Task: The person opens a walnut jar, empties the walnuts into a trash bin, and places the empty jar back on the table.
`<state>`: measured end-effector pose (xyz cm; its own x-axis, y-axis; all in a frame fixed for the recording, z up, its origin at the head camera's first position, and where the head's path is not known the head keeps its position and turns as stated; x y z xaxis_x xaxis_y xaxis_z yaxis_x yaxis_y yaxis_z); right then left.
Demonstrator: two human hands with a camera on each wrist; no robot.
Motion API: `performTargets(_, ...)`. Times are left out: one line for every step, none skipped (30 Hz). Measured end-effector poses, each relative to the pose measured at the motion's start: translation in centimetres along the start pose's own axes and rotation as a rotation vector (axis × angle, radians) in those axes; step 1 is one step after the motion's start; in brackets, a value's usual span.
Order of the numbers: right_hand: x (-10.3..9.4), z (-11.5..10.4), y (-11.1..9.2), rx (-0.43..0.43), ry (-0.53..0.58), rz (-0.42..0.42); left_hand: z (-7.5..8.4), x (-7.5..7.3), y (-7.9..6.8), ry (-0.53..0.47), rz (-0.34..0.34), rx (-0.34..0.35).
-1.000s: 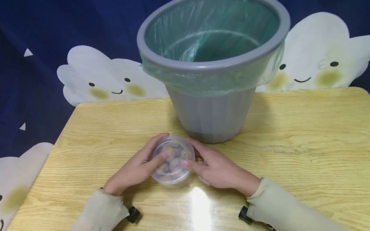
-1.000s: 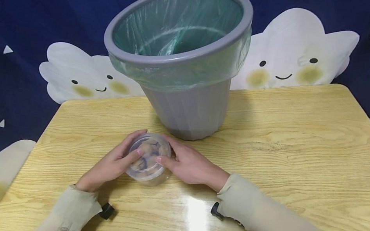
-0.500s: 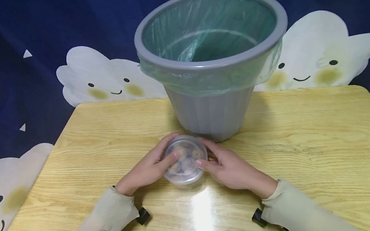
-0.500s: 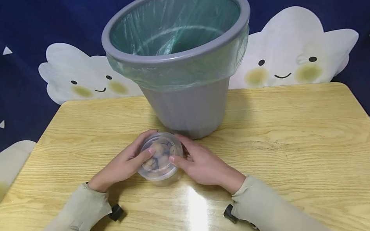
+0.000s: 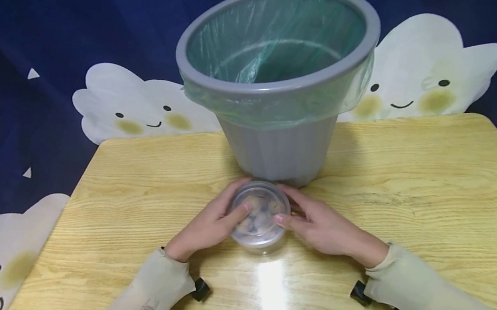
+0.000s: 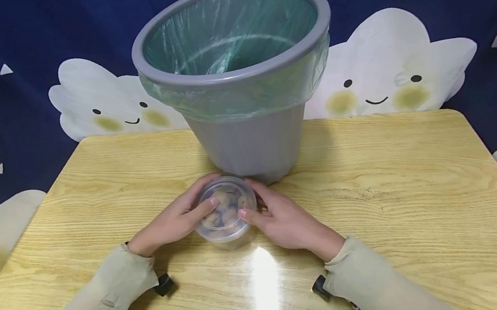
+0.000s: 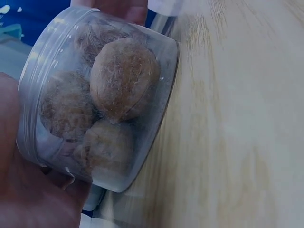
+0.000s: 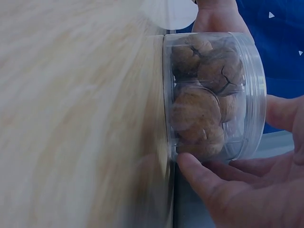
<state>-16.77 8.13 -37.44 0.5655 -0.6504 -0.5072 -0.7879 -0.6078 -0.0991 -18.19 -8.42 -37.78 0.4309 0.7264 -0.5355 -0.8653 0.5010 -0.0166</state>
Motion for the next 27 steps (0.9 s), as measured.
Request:
performTargets(0.0,0.1,0.0,0.001,-0.001,0.000,0.1,0.0,0.0,0.007,0.002,0.006)
performTargets(-0.1,0.1,-0.1,0.000,0.003,-0.002,0.2,0.0,0.0,0.015,0.005,0.008)
performTargets(-0.1,0.1,-0.1,0.002,0.006,-0.006,0.2,0.0,0.1,0.019,0.010,0.005)
performTargets(-0.2,0.1,-0.2,0.005,0.002,-0.007,0.3,0.0,0.1,0.022,0.014,0.001)
performTargets(-0.3,0.1,-0.3,0.006,0.000,-0.007,0.3,0.1,0.2,0.020,0.016,0.002)
performTargets(-0.4,0.1,-0.4,0.008,-0.007,-0.006,0.4,0.2,0.3,0.017,0.017,-0.001)
performTargets(-0.5,0.1,-0.6,0.009,-0.012,-0.004,0.4,0.2,0.4,0.015,0.019,-0.003)
performTargets(-0.7,0.1,-0.7,0.011,-0.019,-0.002,0.4,0.4,0.5,0.012,0.018,-0.008)
performTargets(-0.8,0.1,-0.8,0.012,-0.026,0.001,0.5,0.5,0.6,0.008,0.017,-0.013)
performTargets(-1.0,0.1,-1.0,0.011,-0.034,0.005,0.5,0.6,0.8,0.006,0.014,-0.016)
performTargets(-1.1,0.1,-1.1,0.010,-0.036,0.008,0.6,0.8,0.9,0.006,0.011,-0.016)
performTargets(-1.2,0.2,-1.2,0.011,-0.044,0.010,0.7,0.9,0.9,0.010,0.009,-0.016)
performTargets(-1.3,0.2,-1.3,0.011,-0.050,0.014,0.8,0.9,1.0,0.015,0.008,-0.011)
performTargets(-1.4,0.2,-1.3,0.011,-0.052,0.016,0.9,1.0,1.0,0.019,0.005,-0.009)
performTargets(-1.4,0.2,-1.4,0.010,-0.054,0.017,1.1,1.0,1.1,0.025,0.005,-0.006)
performTargets(-1.5,0.2,-1.4,0.011,-0.057,0.019,1.2,1.1,1.1,0.028,0.004,-0.001)
performTargets(-1.5,0.2,-1.5,0.011,-0.061,0.020,1.3,1.1,1.1,0.030,0.004,0.003)
performTargets(-1.5,0.2,-1.5,0.010,-0.065,0.020,1.4,1.1,1.1,0.031,0.005,0.005)
performTargets(-1.6,0.2,-1.5,0.010,-0.067,0.020,1.4,1.1,1.1,0.034,0.005,0.004)
performTargets(-1.6,0.2,-1.5,0.009,-0.071,0.019,1.4,1.1,1.1,0.037,0.006,0.000)
performTargets(-1.6,0.2,-1.5,0.009,-0.073,0.018,1.5,1.1,1.0,0.041,0.009,0.002)
performTargets(-1.6,0.2,-1.5,0.011,-0.076,0.015,1.5,1.1,1.1,0.046,0.008,0.000)
performTargets(-1.7,0.3,-1.6,0.013,-0.076,0.013,1.5,1.2,1.1,0.054,0.006,0.001)
performTargets(-1.7,0.3,-1.6,0.013,-0.076,0.010,1.6,1.3,1.2,0.060,0.003,0.003)
performTargets(-1.8,0.3,-1.7,0.015,-0.080,0.008,1.6,1.4,1.2,0.067,0.000,0.007)
performTargets(-1.9,0.4,-1.8,0.015,-0.080,0.004,1.7,1.6,1.3,0.072,-0.003,0.011)
performTargets(-2.0,0.4,-1.9,0.016,-0.076,-0.001,1.8,1.7,1.4,0.076,-0.006,0.015)
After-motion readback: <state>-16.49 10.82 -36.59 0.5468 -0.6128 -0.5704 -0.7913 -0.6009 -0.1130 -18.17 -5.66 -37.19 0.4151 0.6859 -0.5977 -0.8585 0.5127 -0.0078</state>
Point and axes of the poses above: each hand's wrist, its own y-axis towards the middle knuckle, its own x-axis out of the palm, z = x × y, the point moved 10 cm from there along y, towards the middle knuckle, and after that the axes turned 4 degrees about -z, right-handed, at the moved point
